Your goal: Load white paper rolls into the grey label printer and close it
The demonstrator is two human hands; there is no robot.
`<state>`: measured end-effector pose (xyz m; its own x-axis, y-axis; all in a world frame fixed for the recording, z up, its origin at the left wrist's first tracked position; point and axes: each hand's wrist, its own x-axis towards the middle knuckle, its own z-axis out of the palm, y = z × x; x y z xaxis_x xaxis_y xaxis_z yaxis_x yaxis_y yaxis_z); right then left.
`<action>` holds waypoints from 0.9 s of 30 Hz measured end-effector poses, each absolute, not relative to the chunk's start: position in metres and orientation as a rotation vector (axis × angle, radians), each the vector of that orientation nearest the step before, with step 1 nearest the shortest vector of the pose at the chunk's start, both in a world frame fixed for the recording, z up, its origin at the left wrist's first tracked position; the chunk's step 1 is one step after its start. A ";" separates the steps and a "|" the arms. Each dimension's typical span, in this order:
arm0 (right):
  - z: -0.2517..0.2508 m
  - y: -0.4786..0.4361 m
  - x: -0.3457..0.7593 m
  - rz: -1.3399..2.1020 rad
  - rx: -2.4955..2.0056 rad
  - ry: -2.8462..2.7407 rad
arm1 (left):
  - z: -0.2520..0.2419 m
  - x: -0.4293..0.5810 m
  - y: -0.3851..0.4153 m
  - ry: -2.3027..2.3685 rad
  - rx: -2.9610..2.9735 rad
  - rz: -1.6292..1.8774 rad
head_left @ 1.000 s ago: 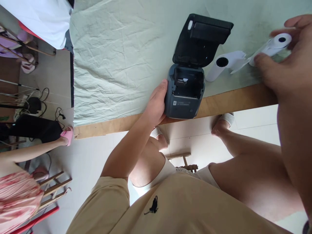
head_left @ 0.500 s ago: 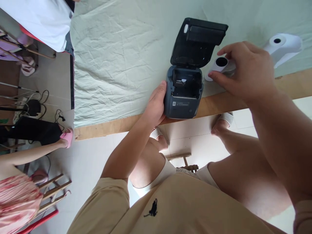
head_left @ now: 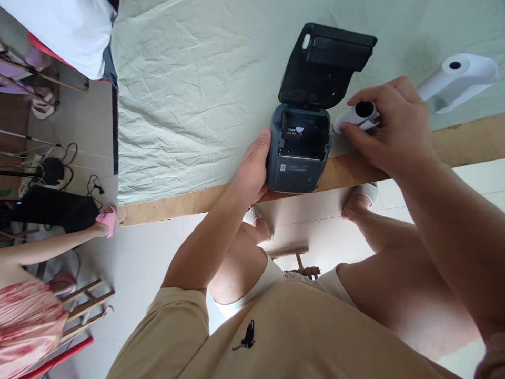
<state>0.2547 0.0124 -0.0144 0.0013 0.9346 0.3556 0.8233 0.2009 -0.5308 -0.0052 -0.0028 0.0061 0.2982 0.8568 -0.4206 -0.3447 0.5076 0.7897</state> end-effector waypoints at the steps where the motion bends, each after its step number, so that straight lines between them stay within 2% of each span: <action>1: -0.016 0.013 0.255 0.227 -1.645 -1.823 | 0.006 -0.006 -0.003 0.962 0.633 0.849; 8: -0.021 0.013 0.255 0.249 -1.467 -1.568 | 0.003 -0.004 -0.001 0.960 0.671 0.935; 12: 0.004 0.000 0.236 0.058 -1.150 -1.566 | 0.003 -0.002 0.000 0.939 0.683 0.969; 15: 0.026 -0.013 0.210 0.054 -1.028 -1.666 | 0.005 -0.002 -0.001 0.954 0.686 0.978; 22: 0.035 -0.011 0.183 0.286 -1.401 -1.854 | 0.013 -0.004 -0.007 0.913 0.641 0.926; 27: 0.031 -0.006 0.185 0.370 -1.342 -1.903 | 0.014 -0.003 -0.006 0.892 0.661 0.934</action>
